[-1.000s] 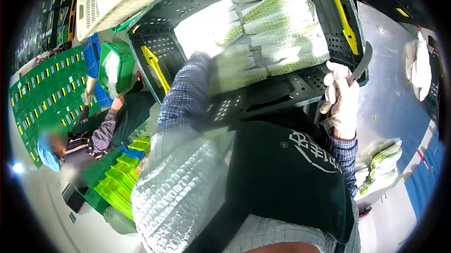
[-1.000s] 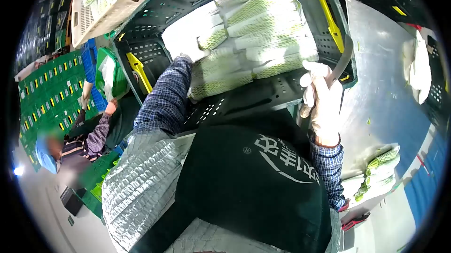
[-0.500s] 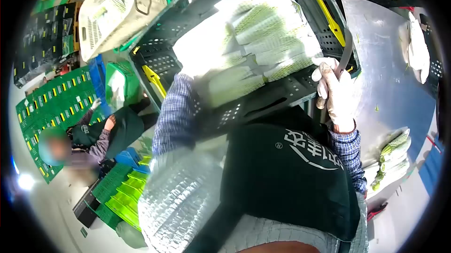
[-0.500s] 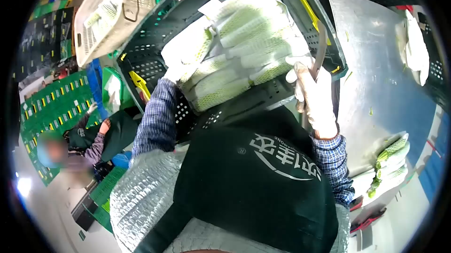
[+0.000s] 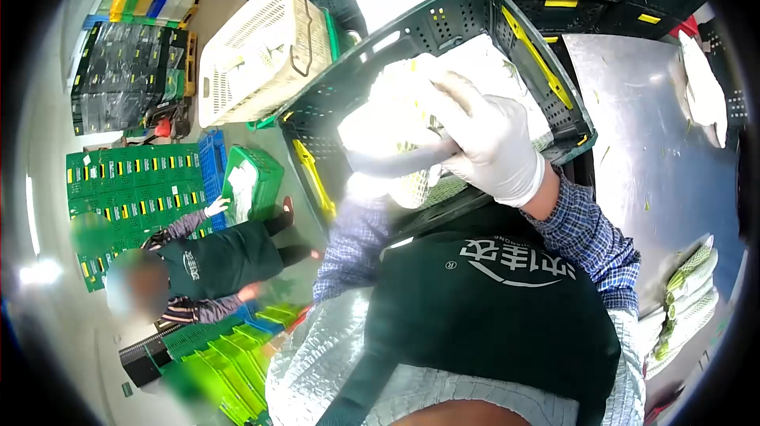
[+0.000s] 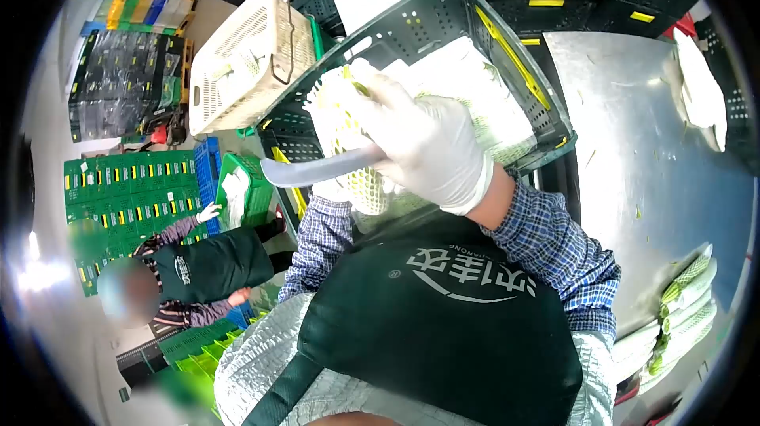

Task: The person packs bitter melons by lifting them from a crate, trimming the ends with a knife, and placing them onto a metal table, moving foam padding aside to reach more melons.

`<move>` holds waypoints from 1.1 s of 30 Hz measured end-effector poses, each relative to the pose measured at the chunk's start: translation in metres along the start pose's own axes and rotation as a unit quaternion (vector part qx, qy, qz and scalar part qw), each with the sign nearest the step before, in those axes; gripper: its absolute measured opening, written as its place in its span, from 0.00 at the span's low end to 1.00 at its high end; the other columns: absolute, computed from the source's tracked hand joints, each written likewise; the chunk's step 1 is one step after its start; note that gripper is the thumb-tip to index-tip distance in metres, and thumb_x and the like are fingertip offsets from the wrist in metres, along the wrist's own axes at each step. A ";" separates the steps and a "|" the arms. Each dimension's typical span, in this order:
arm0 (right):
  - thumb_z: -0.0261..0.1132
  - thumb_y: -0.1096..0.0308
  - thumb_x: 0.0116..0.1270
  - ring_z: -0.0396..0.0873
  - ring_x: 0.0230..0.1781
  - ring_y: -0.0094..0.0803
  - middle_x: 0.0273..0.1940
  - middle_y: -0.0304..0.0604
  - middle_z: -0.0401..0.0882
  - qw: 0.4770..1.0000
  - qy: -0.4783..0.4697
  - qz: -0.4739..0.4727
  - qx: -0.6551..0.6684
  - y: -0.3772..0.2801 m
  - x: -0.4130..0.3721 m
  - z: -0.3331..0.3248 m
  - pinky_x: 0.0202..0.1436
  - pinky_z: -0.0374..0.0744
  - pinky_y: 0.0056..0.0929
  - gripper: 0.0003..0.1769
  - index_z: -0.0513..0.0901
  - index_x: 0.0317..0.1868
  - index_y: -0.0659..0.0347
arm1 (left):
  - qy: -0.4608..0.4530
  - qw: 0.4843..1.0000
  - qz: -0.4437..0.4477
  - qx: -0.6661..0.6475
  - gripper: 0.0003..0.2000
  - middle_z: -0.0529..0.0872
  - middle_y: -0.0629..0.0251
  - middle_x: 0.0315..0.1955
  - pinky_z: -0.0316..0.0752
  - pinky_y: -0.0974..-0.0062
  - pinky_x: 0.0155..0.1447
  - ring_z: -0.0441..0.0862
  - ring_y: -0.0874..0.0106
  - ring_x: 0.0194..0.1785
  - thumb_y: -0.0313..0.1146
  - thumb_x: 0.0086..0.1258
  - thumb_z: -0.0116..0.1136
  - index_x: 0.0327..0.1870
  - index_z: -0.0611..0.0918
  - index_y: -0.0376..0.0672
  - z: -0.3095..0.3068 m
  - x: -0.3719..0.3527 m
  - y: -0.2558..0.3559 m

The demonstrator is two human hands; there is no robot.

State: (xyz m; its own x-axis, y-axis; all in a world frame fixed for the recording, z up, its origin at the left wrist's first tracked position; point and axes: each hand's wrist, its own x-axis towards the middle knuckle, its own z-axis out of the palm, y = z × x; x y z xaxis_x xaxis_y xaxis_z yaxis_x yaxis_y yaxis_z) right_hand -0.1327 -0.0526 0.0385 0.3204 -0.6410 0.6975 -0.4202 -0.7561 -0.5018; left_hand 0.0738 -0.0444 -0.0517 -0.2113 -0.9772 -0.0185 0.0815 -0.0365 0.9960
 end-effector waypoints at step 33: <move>0.65 0.72 0.71 0.77 0.29 0.21 0.30 0.36 0.83 0.925 -0.062 0.309 0.212 -0.004 -0.050 -0.080 0.35 0.75 0.22 0.06 0.84 0.45 0.64 | -0.052 0.998 0.025 -0.027 0.54 0.78 0.56 0.65 0.67 0.63 0.75 0.76 0.64 0.68 0.39 0.38 0.86 0.72 0.70 0.34 0.007 -0.022 0.007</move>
State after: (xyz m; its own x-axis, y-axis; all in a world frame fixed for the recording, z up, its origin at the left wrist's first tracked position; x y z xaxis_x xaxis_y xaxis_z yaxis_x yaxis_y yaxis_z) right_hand -0.2148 -0.0071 0.0466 0.2359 -0.9586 0.1592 -0.1929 -0.2068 -0.9592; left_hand 0.0721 -0.0215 -0.0433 -0.3056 -0.9512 0.0432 0.1472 -0.0023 0.9891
